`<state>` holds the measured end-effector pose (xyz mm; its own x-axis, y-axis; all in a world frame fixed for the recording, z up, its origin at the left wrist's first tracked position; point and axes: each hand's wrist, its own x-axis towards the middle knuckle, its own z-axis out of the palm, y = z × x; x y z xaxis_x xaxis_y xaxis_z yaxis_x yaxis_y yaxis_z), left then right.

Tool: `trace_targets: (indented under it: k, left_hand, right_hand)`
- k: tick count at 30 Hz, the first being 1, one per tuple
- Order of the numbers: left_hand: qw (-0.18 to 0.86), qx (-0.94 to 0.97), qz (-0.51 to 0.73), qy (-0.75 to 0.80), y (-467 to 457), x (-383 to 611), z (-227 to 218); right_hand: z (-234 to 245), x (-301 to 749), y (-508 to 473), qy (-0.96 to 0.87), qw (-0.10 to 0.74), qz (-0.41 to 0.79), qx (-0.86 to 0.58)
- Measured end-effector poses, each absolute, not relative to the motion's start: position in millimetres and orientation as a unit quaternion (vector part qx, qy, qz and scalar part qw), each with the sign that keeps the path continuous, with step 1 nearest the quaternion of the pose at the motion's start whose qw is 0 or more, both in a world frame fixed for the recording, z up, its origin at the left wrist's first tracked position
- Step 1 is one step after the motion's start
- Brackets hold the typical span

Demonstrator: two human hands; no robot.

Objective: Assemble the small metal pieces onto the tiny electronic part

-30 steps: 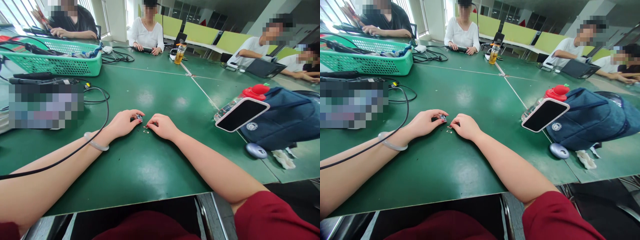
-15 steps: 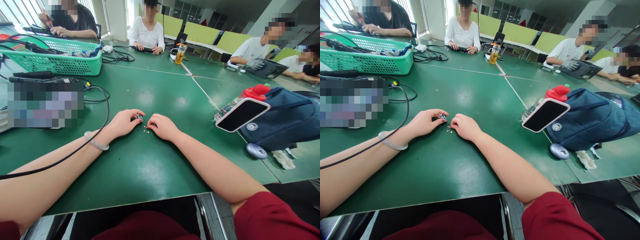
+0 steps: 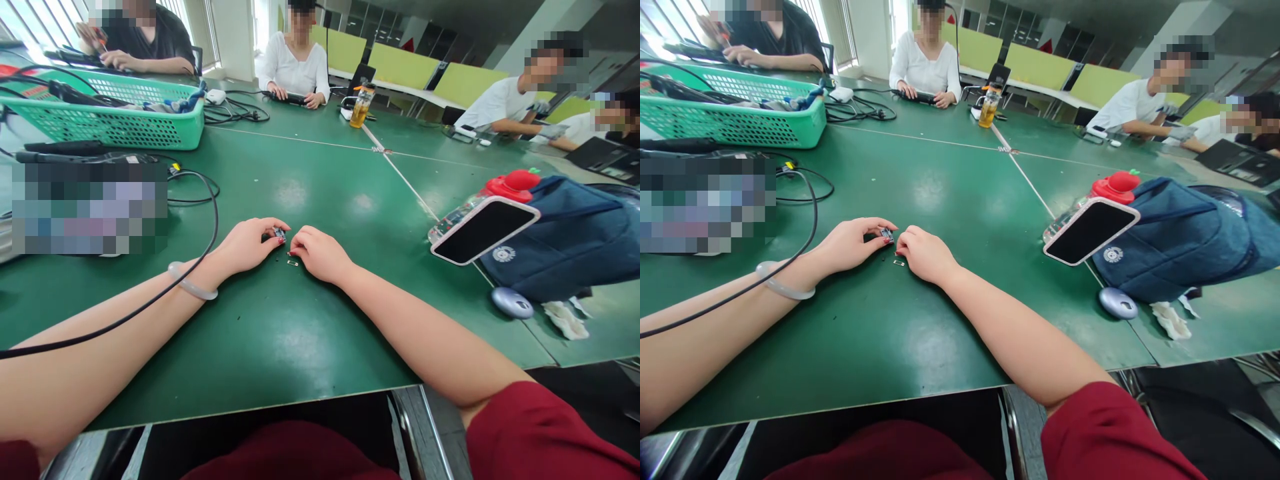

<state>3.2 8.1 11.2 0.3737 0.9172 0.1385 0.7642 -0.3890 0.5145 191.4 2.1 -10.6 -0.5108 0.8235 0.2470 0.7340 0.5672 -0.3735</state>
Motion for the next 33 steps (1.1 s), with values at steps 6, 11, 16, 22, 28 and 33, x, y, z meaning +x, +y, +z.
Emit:
trace_targets:
  k: [6,11,16,22,28,33]
  left_hand:
    - [0.185,0.81,0.209,0.516,7.8,3.1,12.2]
    - [0.183,0.813,0.205,0.514,7.5,2.8,12.5]
    - [0.183,0.811,0.21,0.515,7.2,2.7,12.3]
    - [0.182,0.812,0.212,0.512,7.3,2.1,11.5]
    - [0.184,0.811,0.211,0.514,7.4,2.6,11.7]
    - [0.185,0.809,0.212,0.516,7.2,2.9,12.1]
  right_hand:
    - [-10.2,184.5,2.0,-0.862,0.189,0.095,-0.461]
    - [-10.8,184.2,2.4,-0.855,0.185,0.088,-0.476]
    - [-10.6,187.7,1.5,-0.856,0.199,0.096,-0.468]
    - [-7.4,190.7,-0.6,-0.86,0.197,0.124,-0.455]
    - [-6.2,188.5,-0.7,-0.854,0.186,0.113,-0.472]
    - [-5.9,188.5,-0.9,-0.871,0.155,0.054,-0.463]
